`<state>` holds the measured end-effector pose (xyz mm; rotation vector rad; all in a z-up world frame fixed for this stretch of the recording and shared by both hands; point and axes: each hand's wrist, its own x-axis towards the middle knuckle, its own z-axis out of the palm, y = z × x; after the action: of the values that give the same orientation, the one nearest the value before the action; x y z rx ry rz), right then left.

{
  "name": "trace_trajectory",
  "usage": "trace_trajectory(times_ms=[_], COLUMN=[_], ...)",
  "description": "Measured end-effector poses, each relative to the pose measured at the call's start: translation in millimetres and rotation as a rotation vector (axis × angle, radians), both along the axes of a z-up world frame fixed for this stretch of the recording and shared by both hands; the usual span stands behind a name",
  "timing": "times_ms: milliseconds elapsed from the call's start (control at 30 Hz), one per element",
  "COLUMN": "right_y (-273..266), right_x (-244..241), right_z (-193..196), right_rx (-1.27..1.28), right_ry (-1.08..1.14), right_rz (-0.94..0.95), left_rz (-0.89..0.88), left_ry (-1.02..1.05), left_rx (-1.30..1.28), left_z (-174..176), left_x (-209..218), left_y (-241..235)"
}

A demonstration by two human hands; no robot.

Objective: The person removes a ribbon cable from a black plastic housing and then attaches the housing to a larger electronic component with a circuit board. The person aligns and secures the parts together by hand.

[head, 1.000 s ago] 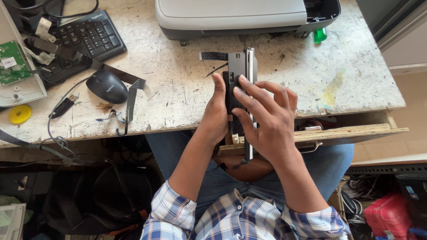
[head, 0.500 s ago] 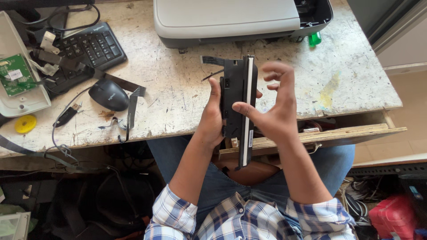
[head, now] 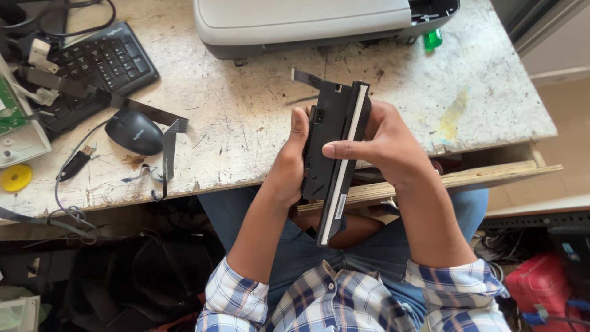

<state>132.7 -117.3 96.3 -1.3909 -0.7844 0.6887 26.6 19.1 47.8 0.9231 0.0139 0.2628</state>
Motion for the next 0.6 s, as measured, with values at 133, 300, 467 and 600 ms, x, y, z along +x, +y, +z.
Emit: trace_trajectory(times_ms=[133, 300, 467, 600], right_y=[-7, -7, -20, -33], right_x=[-1, 2, 14, 19], right_z=[6, 24, 43, 52], right_rx=[0.121, 0.311, 0.524, 0.663], right_ry=[-0.05, -0.001, 0.028, 0.078], right_rz=[0.029, -0.029, -0.089, -0.204], left_rz=[0.028, 0.038, -0.085, -0.033], left_ry=[-0.066, -0.281, -0.338, -0.085], left_rx=[-0.005, 0.007, 0.346, 0.706], left_z=[9, 14, 12, 40], left_x=[-4, -15, -40, -74], left_y=[1, 2, 17, 51])
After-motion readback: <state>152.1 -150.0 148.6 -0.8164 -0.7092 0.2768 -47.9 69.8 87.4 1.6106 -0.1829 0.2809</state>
